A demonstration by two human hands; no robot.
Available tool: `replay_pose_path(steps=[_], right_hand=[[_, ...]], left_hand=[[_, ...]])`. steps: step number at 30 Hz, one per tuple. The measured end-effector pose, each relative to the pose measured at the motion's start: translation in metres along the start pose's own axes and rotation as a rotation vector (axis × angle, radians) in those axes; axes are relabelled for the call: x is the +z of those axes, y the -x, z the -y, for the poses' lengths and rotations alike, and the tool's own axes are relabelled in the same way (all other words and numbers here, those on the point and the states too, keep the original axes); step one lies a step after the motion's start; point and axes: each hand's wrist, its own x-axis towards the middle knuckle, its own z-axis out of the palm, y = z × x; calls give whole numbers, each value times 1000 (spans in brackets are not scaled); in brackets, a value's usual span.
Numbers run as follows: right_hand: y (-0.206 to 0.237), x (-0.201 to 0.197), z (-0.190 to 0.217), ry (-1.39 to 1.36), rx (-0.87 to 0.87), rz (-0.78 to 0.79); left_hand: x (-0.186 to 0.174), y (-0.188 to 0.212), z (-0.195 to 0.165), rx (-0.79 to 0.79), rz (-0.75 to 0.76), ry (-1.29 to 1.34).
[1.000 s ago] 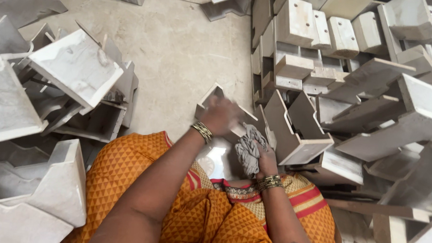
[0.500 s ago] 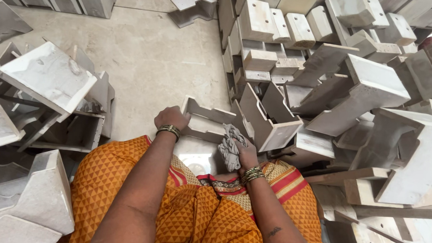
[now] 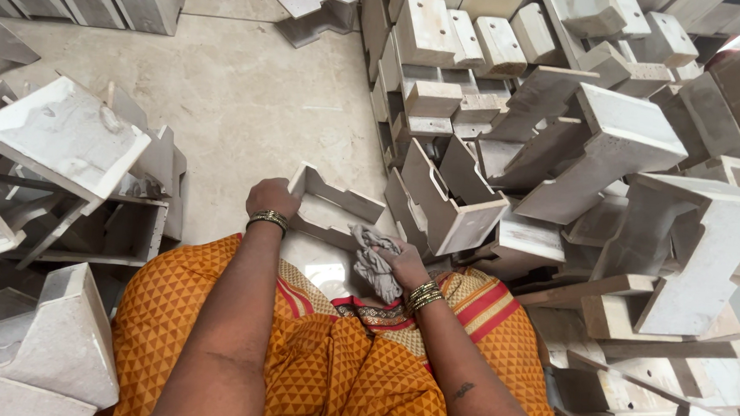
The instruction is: The person sits on the floor among stacks of white wooden furniture parts and wipes dust off each piece with a gray cloth, one piece at a time. They turn pieces over to wipe both sides and set cleaned pieces aside with the others.
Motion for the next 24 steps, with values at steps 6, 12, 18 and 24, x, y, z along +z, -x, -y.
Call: replay_pose_path(steps=[6, 12, 18, 24], right_hand=[[7, 6, 9, -251, -9, -104], [13, 5, 18, -440, -34, -174], [10, 4, 14, -415, -70, -156], [12, 3, 17, -372, -116, -249]], left_hand=[[-17, 7, -10, 245, -250, -42], [-40, 24, -12, 559, -639, -142], [-24, 41, -29, 797, -606, -222], [4, 86, -53, 978, -399, -262]])
